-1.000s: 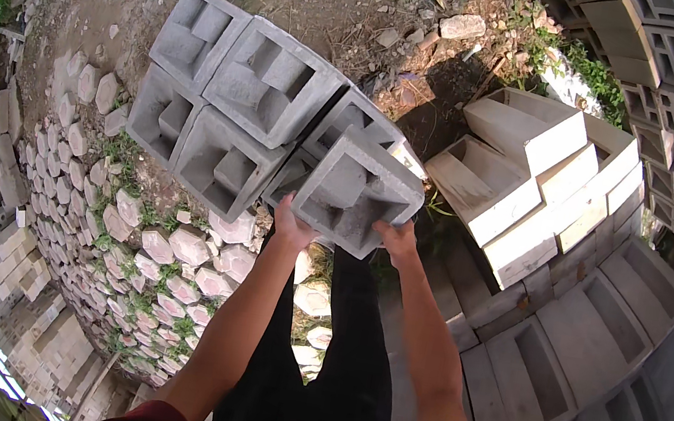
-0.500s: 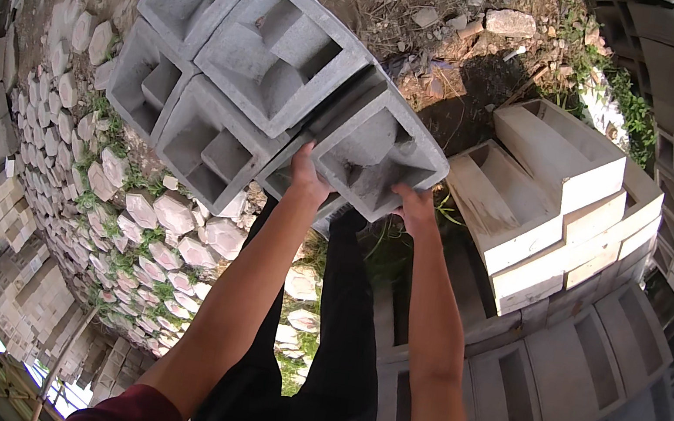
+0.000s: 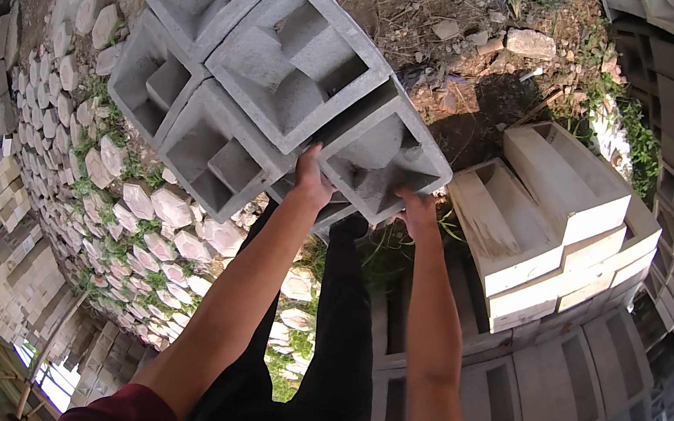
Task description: The person picks up concrete cinder blocks from a larger pile and stacks them into a small rectangular arrangement on the ground.
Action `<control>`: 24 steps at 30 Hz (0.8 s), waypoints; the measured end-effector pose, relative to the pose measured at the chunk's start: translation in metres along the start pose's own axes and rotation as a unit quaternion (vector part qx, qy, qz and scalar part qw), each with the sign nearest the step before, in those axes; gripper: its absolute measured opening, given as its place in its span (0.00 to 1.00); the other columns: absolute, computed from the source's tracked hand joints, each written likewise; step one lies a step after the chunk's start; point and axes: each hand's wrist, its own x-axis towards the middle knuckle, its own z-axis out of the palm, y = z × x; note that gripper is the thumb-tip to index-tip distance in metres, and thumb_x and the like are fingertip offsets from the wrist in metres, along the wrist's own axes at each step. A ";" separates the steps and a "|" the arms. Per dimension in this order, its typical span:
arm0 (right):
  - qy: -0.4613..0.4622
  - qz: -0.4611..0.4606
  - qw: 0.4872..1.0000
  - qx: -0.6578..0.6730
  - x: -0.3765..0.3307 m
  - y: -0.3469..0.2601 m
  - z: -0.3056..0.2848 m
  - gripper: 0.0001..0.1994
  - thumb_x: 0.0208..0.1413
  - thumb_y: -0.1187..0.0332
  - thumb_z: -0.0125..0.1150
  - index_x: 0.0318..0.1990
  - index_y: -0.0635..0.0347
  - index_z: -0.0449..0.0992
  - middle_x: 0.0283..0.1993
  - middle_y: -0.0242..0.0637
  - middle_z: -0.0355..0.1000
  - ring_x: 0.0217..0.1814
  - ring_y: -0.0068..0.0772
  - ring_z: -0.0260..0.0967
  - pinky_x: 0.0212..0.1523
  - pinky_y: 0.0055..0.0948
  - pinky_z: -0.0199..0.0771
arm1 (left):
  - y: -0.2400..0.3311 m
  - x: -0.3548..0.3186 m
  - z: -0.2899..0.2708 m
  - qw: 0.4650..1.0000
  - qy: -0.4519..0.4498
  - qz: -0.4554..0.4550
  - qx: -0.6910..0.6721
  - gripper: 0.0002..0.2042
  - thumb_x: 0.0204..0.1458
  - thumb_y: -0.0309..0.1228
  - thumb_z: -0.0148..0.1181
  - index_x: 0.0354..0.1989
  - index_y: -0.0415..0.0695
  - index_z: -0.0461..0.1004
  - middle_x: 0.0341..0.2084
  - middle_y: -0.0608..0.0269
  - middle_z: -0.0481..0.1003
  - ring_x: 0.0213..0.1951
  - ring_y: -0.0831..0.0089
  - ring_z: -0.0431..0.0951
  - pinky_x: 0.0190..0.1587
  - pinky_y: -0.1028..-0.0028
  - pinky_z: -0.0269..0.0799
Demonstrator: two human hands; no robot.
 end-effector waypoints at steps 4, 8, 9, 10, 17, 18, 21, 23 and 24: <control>-0.022 0.001 1.000 0.018 0.001 -0.001 -0.002 0.24 0.44 0.76 0.61 0.51 0.67 0.62 0.47 0.44 0.66 0.49 0.46 0.67 0.41 0.50 0.76 | -0.012 0.002 -0.005 0.999 0.024 0.032 0.029 0.27 0.55 0.48 0.46 0.60 0.50 0.59 0.61 0.61 0.59 0.62 0.60 0.57 0.61 0.47 0.44; -0.017 0.005 1.000 0.024 0.001 0.002 -0.002 0.26 0.45 0.76 0.60 0.53 0.66 0.60 0.49 0.45 0.66 0.50 0.46 0.67 0.43 0.51 0.75 | -0.018 0.004 -0.007 0.996 0.044 0.054 0.057 0.30 0.54 0.52 0.47 0.63 0.49 0.56 0.62 0.62 0.57 0.62 0.62 0.57 0.61 0.50 0.46; -0.031 0.008 0.999 0.034 0.001 0.003 0.000 0.27 0.45 0.76 0.60 0.54 0.66 0.60 0.49 0.45 0.65 0.50 0.46 0.67 0.44 0.51 0.75 | -0.018 0.010 -0.012 0.996 0.044 0.054 0.055 0.30 0.54 0.52 0.47 0.63 0.49 0.56 0.62 0.62 0.57 0.62 0.62 0.57 0.61 0.50 0.46; -0.033 0.009 0.999 0.031 0.001 0.004 0.005 0.27 0.45 0.76 0.60 0.54 0.66 0.60 0.49 0.45 0.65 0.50 0.46 0.67 0.44 0.51 0.75 | -0.018 0.016 -0.020 0.993 0.023 0.092 0.070 0.32 0.54 0.54 0.47 0.63 0.49 0.55 0.62 0.62 0.57 0.62 0.62 0.56 0.61 0.52 0.47; 0.043 0.030 0.997 0.052 0.002 0.010 0.008 0.25 0.44 0.77 0.60 0.53 0.66 0.61 0.48 0.43 0.66 0.50 0.45 0.66 0.47 0.50 0.72 | -0.016 -0.001 -0.008 0.984 0.049 0.081 0.148 0.37 0.53 0.60 0.44 0.66 0.48 0.52 0.63 0.61 0.55 0.62 0.61 0.56 0.61 0.59 0.51; 0.056 0.019 0.996 0.068 0.003 0.011 0.008 0.25 0.43 0.78 0.59 0.52 0.66 0.62 0.48 0.43 0.66 0.50 0.44 0.66 0.47 0.47 0.71 | -0.016 0.000 -0.009 0.984 0.049 0.081 0.148 0.37 0.53 0.60 0.44 0.66 0.48 0.52 0.63 0.61 0.55 0.62 0.61 0.56 0.61 0.59 0.51; 0.062 -0.011 0.994 0.090 0.004 0.014 0.012 0.24 0.43 0.79 0.57 0.51 0.66 0.63 0.48 0.42 0.66 0.49 0.42 0.67 0.46 0.43 0.70 | -0.017 0.004 -0.016 0.984 0.027 0.074 0.159 0.39 0.52 0.62 0.44 0.67 0.49 0.49 0.65 0.62 0.52 0.64 0.60 0.53 0.62 0.56 0.49; 0.064 -0.009 0.994 0.083 0.003 0.013 0.018 0.22 0.43 0.80 0.56 0.50 0.65 0.64 0.47 0.41 0.67 0.49 0.42 0.67 0.47 0.44 0.70 | -0.018 0.009 -0.028 0.991 -0.016 0.065 0.118 0.44 0.49 0.65 0.45 0.68 0.48 0.44 0.66 0.58 0.48 0.67 0.61 0.48 0.65 0.53 0.41; 0.070 -0.007 0.995 0.076 0.004 0.013 0.017 0.21 0.44 0.80 0.55 0.49 0.63 0.65 0.46 0.39 0.67 0.49 0.42 0.67 0.48 0.45 0.71 | -0.021 0.009 -0.030 0.991 -0.018 0.064 0.117 0.44 0.49 0.65 0.45 0.68 0.48 0.44 0.66 0.58 0.48 0.67 0.61 0.48 0.65 0.53 0.41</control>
